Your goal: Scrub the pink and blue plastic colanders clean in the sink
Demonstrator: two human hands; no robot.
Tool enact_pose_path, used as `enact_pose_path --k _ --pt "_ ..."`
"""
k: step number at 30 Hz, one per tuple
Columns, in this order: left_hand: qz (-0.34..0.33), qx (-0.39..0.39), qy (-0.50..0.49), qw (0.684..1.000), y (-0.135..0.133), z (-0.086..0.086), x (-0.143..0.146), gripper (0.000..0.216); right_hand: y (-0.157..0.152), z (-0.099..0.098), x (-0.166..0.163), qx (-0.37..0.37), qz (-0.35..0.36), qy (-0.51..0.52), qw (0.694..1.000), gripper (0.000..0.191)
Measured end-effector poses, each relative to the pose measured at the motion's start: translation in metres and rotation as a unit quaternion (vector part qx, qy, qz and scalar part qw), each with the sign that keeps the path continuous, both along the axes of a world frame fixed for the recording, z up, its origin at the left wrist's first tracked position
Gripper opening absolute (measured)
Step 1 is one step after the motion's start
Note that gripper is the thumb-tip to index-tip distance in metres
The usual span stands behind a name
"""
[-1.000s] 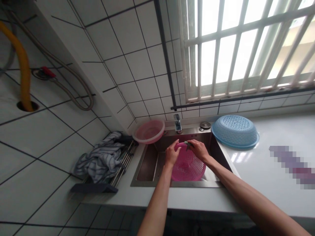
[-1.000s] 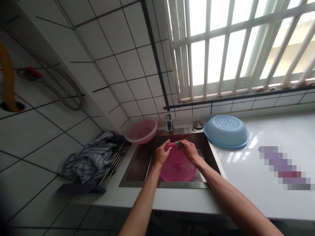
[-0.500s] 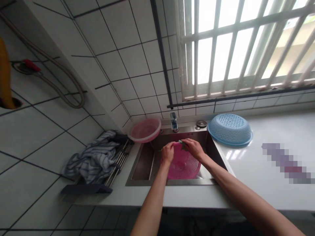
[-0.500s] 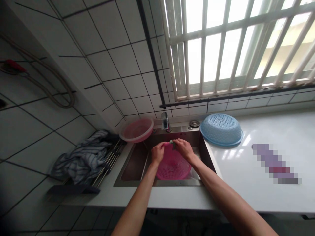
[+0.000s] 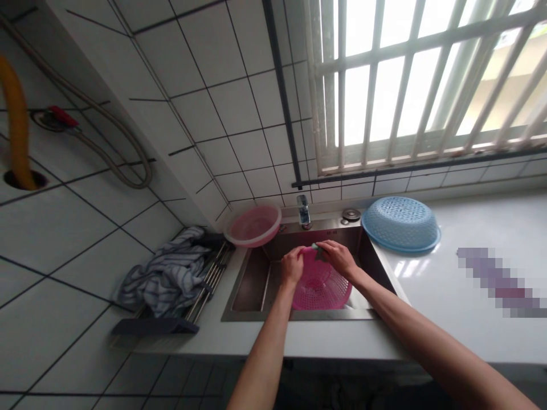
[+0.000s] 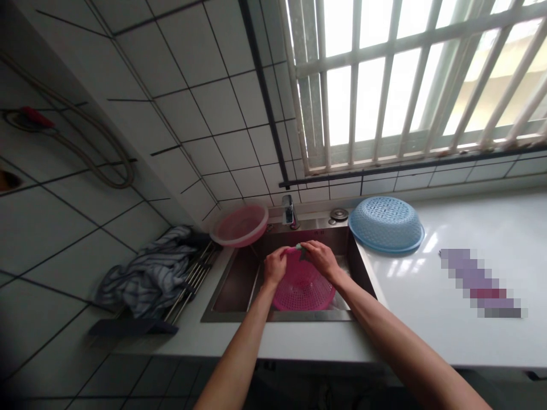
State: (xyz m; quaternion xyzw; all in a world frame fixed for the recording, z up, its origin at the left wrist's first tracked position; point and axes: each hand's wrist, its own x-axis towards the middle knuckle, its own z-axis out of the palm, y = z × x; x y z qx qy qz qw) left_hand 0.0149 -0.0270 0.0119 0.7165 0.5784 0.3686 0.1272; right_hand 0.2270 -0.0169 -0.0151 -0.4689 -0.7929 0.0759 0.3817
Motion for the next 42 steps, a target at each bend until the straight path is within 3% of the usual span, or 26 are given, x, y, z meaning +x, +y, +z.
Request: enact_pose_path --k 2,4,7,12,14,17,19,23,27,29,34,37,40,42 --pt "0.078 0.002 -0.030 0.996 0.003 0.001 -0.010 0.026 0.003 0.000 0.012 -0.014 -0.042 0.029 0.999 0.041" --pt "0.104 0.007 -0.043 0.994 0.004 0.002 -0.013 0.025 0.006 -0.003 0.023 -0.030 -0.072 0.051 0.996 0.037" --pt "0.044 0.016 -0.024 0.999 0.002 0.002 -0.004 0.030 0.003 -0.006 0.023 -0.029 -0.078 0.071 0.994 0.037" --pt "-0.050 0.010 0.015 0.999 0.000 0.001 0.007 0.030 -0.001 -0.004 -0.001 -0.008 0.004 0.032 0.999 0.042" --pt "-0.013 0.018 0.001 1.000 0.002 0.002 -0.004 0.029 0.001 -0.004 0.000 -0.012 0.001 0.035 0.999 0.043" --pt "0.093 0.044 -0.036 0.994 0.005 0.005 -0.021 0.025 0.007 -0.008 0.014 -0.024 -0.052 0.090 0.994 0.040" --pt "0.110 0.052 -0.043 0.992 0.004 0.005 -0.024 0.025 0.009 -0.013 0.023 -0.033 -0.076 0.114 0.990 0.036" --pt "0.008 0.030 -0.002 1.000 -0.001 0.002 -0.004 0.032 0.002 -0.014 0.018 -0.020 -0.062 0.089 0.994 0.039" --pt "-0.052 0.001 0.031 0.998 -0.005 0.000 0.008 0.032 -0.005 -0.005 -0.001 0.003 0.008 0.007 1.000 0.045" --pt "-0.041 -0.005 0.025 0.999 -0.003 0.002 0.002 0.031 -0.004 -0.002 -0.001 0.001 0.017 -0.005 1.000 0.044" --pt "0.063 0.035 -0.022 0.997 0.000 0.008 -0.015 0.030 0.006 -0.005 0.025 -0.029 -0.068 0.043 0.996 0.040" --pt "0.017 0.037 0.008 0.999 -0.003 0.007 -0.006 0.035 0.002 -0.007 0.024 -0.023 -0.057 0.026 0.998 0.039" --pt "-0.065 0.013 0.049 0.997 -0.006 0.003 0.007 0.036 -0.006 -0.002 0.005 0.008 0.002 0.000 1.000 0.040" --pt "-0.078 -0.003 0.050 0.996 -0.005 0.002 0.009 0.032 -0.008 0.001 -0.005 0.022 0.034 -0.010 0.999 0.043"
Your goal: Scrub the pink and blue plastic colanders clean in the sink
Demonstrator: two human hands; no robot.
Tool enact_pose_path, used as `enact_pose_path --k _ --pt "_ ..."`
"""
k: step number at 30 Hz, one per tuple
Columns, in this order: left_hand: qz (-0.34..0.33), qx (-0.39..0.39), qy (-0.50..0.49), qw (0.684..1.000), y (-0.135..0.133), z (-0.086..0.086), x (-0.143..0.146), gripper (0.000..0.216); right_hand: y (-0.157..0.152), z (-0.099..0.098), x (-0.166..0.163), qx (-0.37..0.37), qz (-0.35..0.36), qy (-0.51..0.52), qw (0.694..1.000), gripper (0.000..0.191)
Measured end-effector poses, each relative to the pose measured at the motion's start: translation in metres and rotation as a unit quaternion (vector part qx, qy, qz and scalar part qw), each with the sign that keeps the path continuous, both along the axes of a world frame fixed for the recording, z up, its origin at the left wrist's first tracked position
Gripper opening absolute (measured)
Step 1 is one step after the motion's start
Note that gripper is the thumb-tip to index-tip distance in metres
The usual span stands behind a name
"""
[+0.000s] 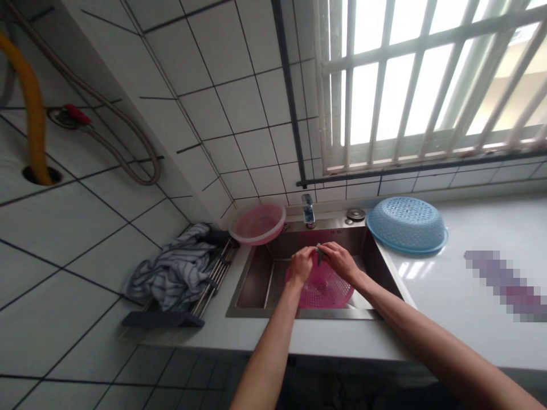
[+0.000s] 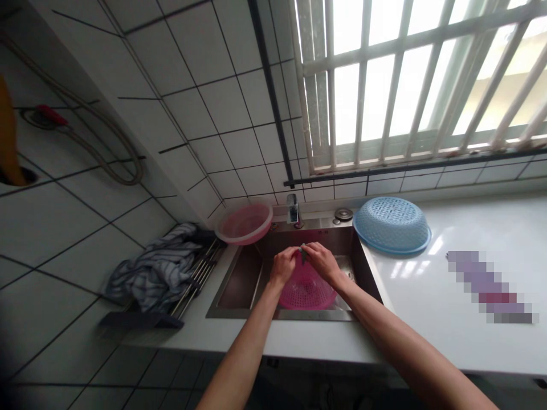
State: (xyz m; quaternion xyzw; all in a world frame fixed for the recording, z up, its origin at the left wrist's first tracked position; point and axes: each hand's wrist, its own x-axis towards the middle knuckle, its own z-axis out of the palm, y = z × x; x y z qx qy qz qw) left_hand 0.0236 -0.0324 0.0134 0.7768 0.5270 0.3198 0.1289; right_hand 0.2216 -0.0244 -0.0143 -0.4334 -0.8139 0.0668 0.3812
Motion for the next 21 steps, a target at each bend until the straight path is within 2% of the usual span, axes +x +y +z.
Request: enact_pose_path --k 2,5,7,9,13,15,17,21 --pt "0.046 0.000 -0.033 0.998 0.003 0.000 -0.007 0.028 0.003 0.001 0.001 0.000 -0.010 0.011 1.000 0.044" --pt "0.156 0.034 -0.096 0.983 0.009 0.004 -0.024 0.024 0.012 -0.003 0.020 -0.017 -0.079 0.056 0.995 0.041" --pt "0.191 0.057 -0.108 0.974 0.009 0.005 -0.028 0.024 0.016 -0.006 0.032 -0.028 -0.109 0.069 0.991 0.039" --pt "0.179 0.065 -0.103 0.976 0.008 0.005 -0.024 0.025 0.015 -0.008 0.035 -0.031 -0.113 0.064 0.991 0.038" --pt "0.059 0.033 -0.055 0.996 0.002 -0.001 -0.002 0.032 0.004 -0.001 0.014 -0.012 -0.051 0.027 0.998 0.042" --pt "0.026 0.014 -0.043 0.999 0.002 -0.003 0.001 0.031 0.002 0.003 0.004 -0.007 -0.012 0.006 1.000 0.044" --pt "0.053 0.009 -0.060 0.997 0.004 -0.002 -0.005 0.029 0.004 0.004 0.004 -0.008 -0.013 0.009 1.000 0.045" --pt "0.171 0.036 -0.112 0.978 0.009 0.004 -0.021 0.022 0.015 -0.002 0.026 -0.015 -0.098 0.063 0.993 0.039"
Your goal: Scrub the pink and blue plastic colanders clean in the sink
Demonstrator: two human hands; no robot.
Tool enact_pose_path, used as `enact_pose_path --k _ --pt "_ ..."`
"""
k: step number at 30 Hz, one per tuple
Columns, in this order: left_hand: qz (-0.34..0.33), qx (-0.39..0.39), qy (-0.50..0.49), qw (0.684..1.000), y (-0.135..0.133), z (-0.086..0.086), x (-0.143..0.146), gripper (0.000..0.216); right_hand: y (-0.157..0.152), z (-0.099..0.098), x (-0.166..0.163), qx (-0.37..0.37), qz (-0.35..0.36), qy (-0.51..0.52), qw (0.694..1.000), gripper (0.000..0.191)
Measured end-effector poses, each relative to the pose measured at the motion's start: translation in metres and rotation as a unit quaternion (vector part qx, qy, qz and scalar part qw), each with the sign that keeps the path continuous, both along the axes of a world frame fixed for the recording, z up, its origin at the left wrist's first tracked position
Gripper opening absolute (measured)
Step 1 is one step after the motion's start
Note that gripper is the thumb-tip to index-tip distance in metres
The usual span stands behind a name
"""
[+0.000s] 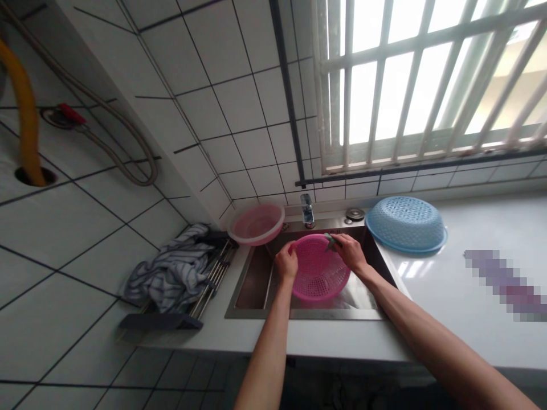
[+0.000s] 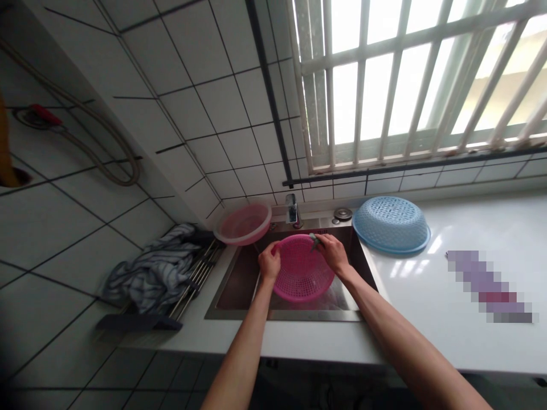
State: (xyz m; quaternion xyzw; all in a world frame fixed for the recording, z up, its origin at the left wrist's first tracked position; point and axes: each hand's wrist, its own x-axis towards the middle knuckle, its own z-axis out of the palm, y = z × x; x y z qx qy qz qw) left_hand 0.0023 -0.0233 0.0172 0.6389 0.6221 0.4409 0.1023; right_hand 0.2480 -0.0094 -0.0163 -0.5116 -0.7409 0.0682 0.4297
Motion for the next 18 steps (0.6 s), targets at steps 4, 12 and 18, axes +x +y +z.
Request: enact_pose_path --k 4,12,18 --pt "-0.039 0.012 0.017 0.999 -0.002 -0.001 0.010 0.024 0.000 -0.005 0.002 0.016 -0.009 -0.007 1.000 0.037" --pt "-0.074 -0.022 0.014 0.997 -0.002 -0.002 0.007 0.024 -0.002 -0.003 -0.009 0.018 0.056 -0.044 0.997 0.040" --pt "-0.019 0.010 -0.005 1.000 -0.002 -0.001 0.006 0.022 0.003 -0.007 0.011 0.003 -0.018 0.002 1.000 0.038"
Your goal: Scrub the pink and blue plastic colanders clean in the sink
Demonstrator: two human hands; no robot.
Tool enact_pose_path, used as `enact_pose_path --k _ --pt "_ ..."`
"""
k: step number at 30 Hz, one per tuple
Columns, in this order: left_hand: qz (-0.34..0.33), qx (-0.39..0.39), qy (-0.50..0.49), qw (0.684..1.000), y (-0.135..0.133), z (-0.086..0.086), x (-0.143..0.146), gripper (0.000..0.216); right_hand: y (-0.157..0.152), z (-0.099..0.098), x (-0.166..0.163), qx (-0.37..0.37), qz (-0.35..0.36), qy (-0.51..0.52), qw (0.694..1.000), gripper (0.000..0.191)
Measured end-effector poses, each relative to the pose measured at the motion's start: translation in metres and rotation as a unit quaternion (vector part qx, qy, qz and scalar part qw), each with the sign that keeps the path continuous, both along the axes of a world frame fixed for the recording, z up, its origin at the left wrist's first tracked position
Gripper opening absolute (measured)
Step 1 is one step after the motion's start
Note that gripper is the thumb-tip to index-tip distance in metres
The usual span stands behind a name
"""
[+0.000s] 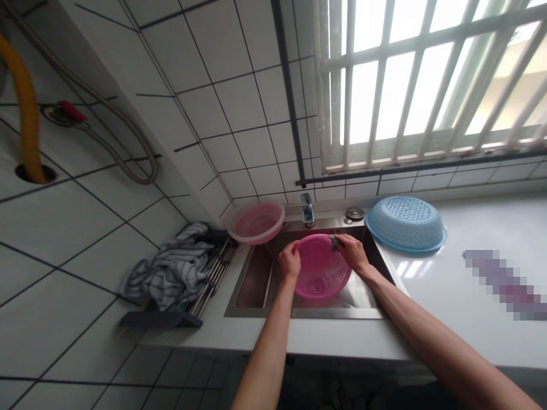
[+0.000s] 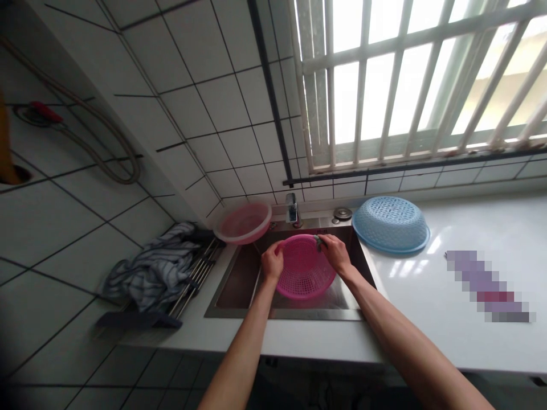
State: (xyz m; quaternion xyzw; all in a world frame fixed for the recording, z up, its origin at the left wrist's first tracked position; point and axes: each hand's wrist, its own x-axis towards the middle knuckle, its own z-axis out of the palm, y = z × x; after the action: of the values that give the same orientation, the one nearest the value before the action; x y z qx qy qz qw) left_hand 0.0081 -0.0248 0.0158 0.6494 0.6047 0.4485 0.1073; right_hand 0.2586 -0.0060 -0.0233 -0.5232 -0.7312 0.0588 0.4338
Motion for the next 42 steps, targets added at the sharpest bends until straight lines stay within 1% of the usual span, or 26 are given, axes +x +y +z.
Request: enact_pose_path --k 3,5,6,7,10,11,13,14,16,19,21,22,23,26,27,28,30,32,35,37,39,42 --pt "-0.085 -0.006 0.041 0.996 -0.003 -0.004 0.014 0.030 -0.006 0.002 -0.018 0.021 0.048 -0.025 0.998 0.041" --pt "-0.117 -0.017 0.059 0.991 -0.004 -0.005 0.016 0.031 -0.008 0.004 -0.027 0.023 0.092 -0.056 0.994 0.044" --pt "-0.111 -0.021 0.057 0.992 -0.004 -0.004 0.014 0.031 -0.008 0.004 -0.029 0.020 0.101 -0.065 0.993 0.044" --pt "-0.088 -0.023 0.047 0.995 -0.003 -0.004 0.009 0.029 -0.007 0.005 -0.027 0.016 0.096 -0.064 0.993 0.043" --pt "0.015 -0.018 -0.005 1.000 0.001 -0.001 -0.006 0.024 0.001 0.003 -0.006 -0.002 0.031 -0.027 0.999 0.037" --pt "0.039 -0.016 -0.017 0.999 0.002 -0.001 -0.009 0.023 0.003 0.002 0.002 -0.008 0.010 -0.017 1.000 0.035" --pt "0.049 -0.017 -0.024 0.998 0.003 -0.001 -0.008 0.023 0.006 -0.001 0.014 -0.012 -0.014 -0.012 1.000 0.033" --pt "0.038 -0.017 -0.021 0.999 0.002 -0.003 -0.005 0.024 0.006 -0.001 0.016 -0.008 -0.018 -0.015 1.000 0.034" --pt "-0.014 -0.016 -0.002 1.000 0.000 -0.006 0.005 0.027 0.003 -0.001 0.009 0.009 -0.005 -0.032 0.999 0.037" --pt "-0.120 -0.024 0.041 0.992 -0.003 -0.010 0.019 0.031 -0.006 0.002 -0.016 0.031 0.068 -0.081 0.994 0.043" --pt "-0.148 -0.032 0.057 0.987 -0.003 -0.011 0.020 0.030 -0.009 0.005 -0.028 0.032 0.107 -0.104 0.988 0.044" --pt "-0.142 -0.032 0.056 0.988 -0.003 -0.011 0.018 0.029 -0.008 0.006 -0.029 0.029 0.108 -0.102 0.988 0.043" --pt "-0.122 -0.027 0.048 0.991 -0.002 -0.010 0.015 0.028 -0.007 0.007 -0.027 0.025 0.097 -0.090 0.991 0.043" --pt "-0.020 0.010 0.007 1.000 0.000 -0.006 0.004 0.025 0.000 0.005 -0.006 0.005 0.021 -0.015 1.000 0.038" --pt "0.004 0.024 -0.005 1.000 0.001 -0.004 0.001 0.025 0.002 0.004 0.003 -0.004 -0.003 0.007 1.000 0.036" --pt "0.014 0.036 -0.010 0.999 0.002 -0.003 0.000 0.025 0.004 0.003 0.011 -0.015 -0.020 0.020 0.999 0.035" --pt "-0.001 0.048 0.003 0.999 0.002 -0.003 0.002 0.031 0.005 0.002 0.020 -0.035 -0.034 0.027 0.998 0.033" --pt "-0.038 0.047 0.028 0.998 0.001 -0.004 0.007 0.040 0.003 0.004 0.020 -0.046 -0.027 0.021 0.998 0.033" --pt "-0.109 0.024 0.049 0.993 -0.001 -0.006 0.016 0.040 -0.004 0.010 0.005 -0.041 0.006 0.008 0.999 0.035" --pt "-0.135 -0.004 0.049 0.990 -0.002 -0.008 0.018 0.036 -0.008 0.014 -0.007 -0.036 0.025 0.002 0.999 0.035" --pt "-0.120 -0.030 0.048 0.991 -0.003 -0.007 0.015 0.034 -0.010 0.014 -0.015 -0.039 0.037 0.002 0.999 0.034" --pt "-0.058 -0.057 0.057 0.995 -0.002 -0.004 0.005 0.031 -0.008 0.010 -0.016 -0.059 0.050 0.005 0.997 0.036"
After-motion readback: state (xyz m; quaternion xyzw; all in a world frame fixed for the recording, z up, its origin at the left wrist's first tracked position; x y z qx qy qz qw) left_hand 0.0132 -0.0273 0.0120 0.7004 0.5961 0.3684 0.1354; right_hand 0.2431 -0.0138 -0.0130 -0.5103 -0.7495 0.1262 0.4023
